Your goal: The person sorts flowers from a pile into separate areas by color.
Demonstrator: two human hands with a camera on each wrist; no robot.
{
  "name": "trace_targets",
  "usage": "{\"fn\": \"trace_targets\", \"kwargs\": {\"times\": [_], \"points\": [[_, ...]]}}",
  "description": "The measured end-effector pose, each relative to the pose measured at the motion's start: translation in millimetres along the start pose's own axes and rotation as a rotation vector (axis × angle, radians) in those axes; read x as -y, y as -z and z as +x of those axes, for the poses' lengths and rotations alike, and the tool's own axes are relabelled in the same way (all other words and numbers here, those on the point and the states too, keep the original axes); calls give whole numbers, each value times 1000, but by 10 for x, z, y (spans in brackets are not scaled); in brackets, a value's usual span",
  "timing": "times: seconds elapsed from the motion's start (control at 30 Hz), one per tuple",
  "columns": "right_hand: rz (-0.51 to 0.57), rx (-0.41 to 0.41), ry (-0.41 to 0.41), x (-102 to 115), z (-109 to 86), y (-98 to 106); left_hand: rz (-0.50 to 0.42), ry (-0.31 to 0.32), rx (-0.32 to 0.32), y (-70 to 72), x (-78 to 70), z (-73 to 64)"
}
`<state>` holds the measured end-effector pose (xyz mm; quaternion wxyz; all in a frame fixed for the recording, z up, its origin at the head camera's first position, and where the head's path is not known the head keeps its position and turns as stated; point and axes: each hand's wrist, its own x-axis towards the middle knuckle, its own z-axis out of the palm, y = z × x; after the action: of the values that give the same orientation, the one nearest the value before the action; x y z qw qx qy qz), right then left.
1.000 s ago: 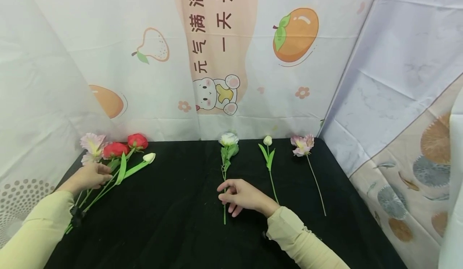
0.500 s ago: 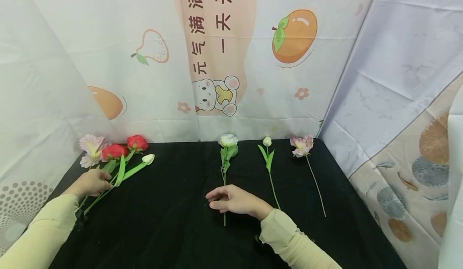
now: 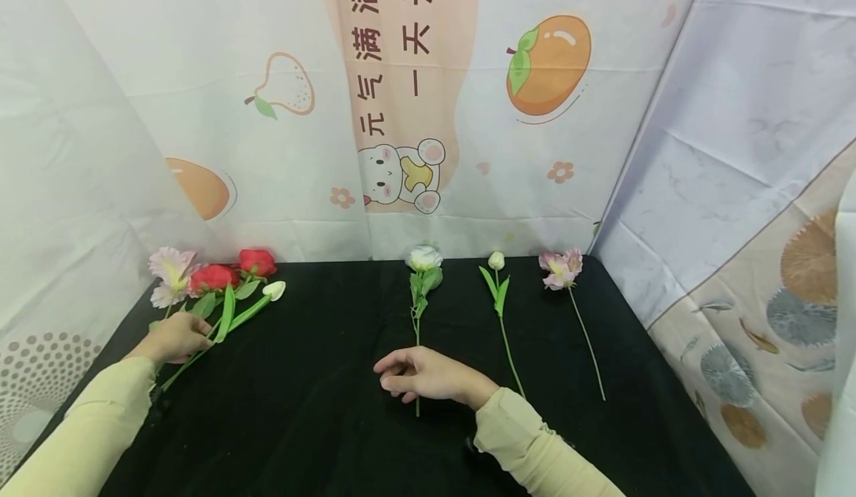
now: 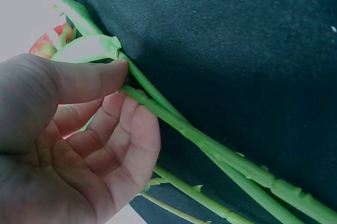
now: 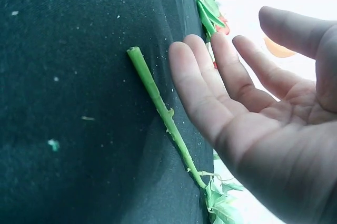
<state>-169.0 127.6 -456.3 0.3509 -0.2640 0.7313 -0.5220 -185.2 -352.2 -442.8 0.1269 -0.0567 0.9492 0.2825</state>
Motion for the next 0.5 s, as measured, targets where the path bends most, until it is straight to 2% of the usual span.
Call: {"fn": "trace_targets", "kwargs": {"times": [0.5], "points": [[-25,13,-10,-24,-29,-8,-86,-14,55,-61,22,30]]}}
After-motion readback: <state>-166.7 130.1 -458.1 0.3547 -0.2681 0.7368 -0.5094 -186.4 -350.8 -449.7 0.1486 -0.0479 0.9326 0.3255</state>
